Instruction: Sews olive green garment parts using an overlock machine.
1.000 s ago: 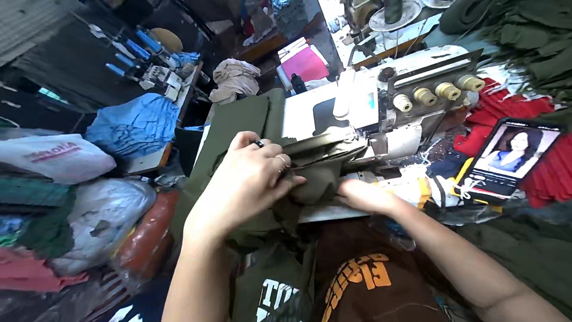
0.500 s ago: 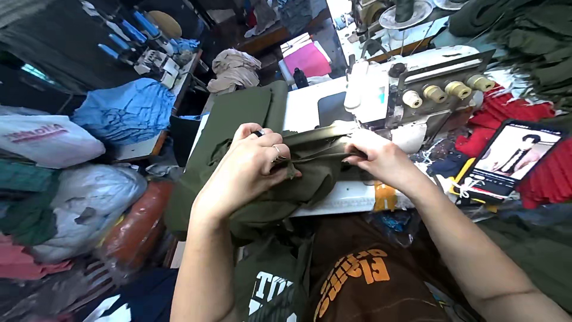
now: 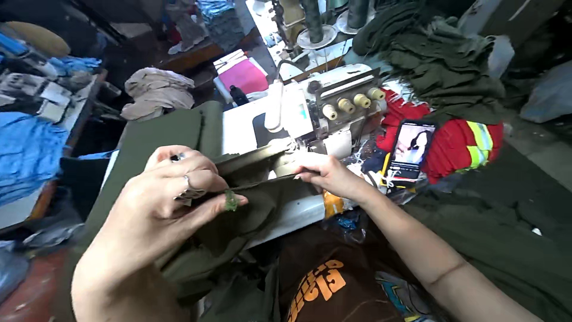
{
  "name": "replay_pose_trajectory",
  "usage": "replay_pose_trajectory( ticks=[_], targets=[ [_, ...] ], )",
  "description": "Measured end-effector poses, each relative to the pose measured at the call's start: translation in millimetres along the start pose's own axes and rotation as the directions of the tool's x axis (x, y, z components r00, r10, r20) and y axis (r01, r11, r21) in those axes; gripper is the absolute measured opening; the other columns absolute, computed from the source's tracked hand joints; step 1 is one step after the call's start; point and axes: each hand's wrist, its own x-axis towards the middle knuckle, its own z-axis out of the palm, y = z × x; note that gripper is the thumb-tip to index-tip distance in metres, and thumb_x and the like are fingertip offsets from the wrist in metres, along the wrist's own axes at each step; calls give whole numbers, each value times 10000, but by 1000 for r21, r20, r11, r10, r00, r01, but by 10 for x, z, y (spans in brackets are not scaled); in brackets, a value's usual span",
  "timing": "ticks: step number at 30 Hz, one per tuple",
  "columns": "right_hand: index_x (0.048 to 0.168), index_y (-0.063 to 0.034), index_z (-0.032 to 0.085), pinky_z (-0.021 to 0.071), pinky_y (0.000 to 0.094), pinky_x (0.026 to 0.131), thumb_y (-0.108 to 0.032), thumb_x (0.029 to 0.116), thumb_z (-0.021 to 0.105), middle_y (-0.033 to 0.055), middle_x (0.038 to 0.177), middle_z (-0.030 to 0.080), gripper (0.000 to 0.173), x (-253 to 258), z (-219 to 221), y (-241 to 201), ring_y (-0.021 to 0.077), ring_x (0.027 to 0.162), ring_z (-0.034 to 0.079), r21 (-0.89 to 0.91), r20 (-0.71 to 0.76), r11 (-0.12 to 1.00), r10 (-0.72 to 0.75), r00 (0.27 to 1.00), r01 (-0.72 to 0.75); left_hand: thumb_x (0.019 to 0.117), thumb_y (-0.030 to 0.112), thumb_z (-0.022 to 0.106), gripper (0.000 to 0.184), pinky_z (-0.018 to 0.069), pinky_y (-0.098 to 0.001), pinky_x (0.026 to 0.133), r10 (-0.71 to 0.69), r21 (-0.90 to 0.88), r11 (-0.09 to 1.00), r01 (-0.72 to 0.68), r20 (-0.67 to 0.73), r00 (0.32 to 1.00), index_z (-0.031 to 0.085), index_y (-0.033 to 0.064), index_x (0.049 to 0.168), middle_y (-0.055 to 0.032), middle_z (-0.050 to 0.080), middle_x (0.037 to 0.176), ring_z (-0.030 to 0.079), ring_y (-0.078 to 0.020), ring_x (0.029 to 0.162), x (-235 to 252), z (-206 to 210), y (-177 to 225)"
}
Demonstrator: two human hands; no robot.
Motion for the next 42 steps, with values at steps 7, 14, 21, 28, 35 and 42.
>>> replay_pose_trajectory(
  ticks=[7, 14, 21, 28, 35, 42],
  targets=[
    [1032, -36, 762, 552, 232, 627, -45, 958, 688, 71, 965, 707, 105, 90, 67, -8, 67, 678, 618, 22, -112, 995, -98, 989, 101, 977, 432, 662, 222, 395, -395, 1001, 50, -67, 997, -43, 110, 993, 728, 238, 892, 113, 648, 851, 595, -37, 934, 58, 34, 305],
    [966, -21, 751, 582, 318, 864, -2, 872, 761, 81, 1004, 719, 96, 112, 217, -19, 153, 965, 680, -37, -304, 962, -269, 914, 271, 971, 463, 654, 264, 396, -420, 1011, -45, 24, 999, 43, 92, 995, 750, 228, 902, 93, 673, 871, 612, -58, 947, -92, -1, 158],
    [1000, -54, 744, 589, 363, 883, -14, 865, 777, 77, 1051, 704, 145, 169, 322, 21, 169, 1032, 674, -91, -299, 960, -280, 912, 265, 954, 510, 632, 407, 421, -484, 970, -172, 207, 964, 165, 15, 985, 753, 136, 847, 24, 678, 790, 645, -100, 836, -193, 67, 87],
    [1031, -75, 748, 595, 412, 801, -135, 894, 783, 82, 1032, 715, 154, 203, 340, 90, 205, 960, 696, -336, -236, 929, -243, 941, 155, 989, 470, 559, 455, 427, -580, 926, -216, 461, 867, 188, 7, 976, 726, 92, 799, -59, 660, 737, 659, -248, 777, -177, 158, 183],
    [961, -65, 766, 612, 327, 759, -154, 890, 791, 115, 1131, 673, 117, 192, 389, -71, 172, 925, 696, -308, -142, 911, -328, 934, 273, 998, 448, 556, 469, 422, -582, 862, -209, 520, 835, 183, -8, 978, 686, 60, 768, -83, 590, 696, 617, -293, 730, -104, 236, 303],
    [968, -15, 758, 591, 297, 865, -61, 905, 753, 89, 1082, 713, 78, 276, 311, -91, 136, 991, 691, -140, -92, 931, -350, 932, 336, 1011, 451, 570, 442, 412, -533, 909, -148, 334, 931, 149, -27, 989, 715, 99, 785, -31, 615, 729, 615, -202, 772, -219, 191, 252]
  ],
)
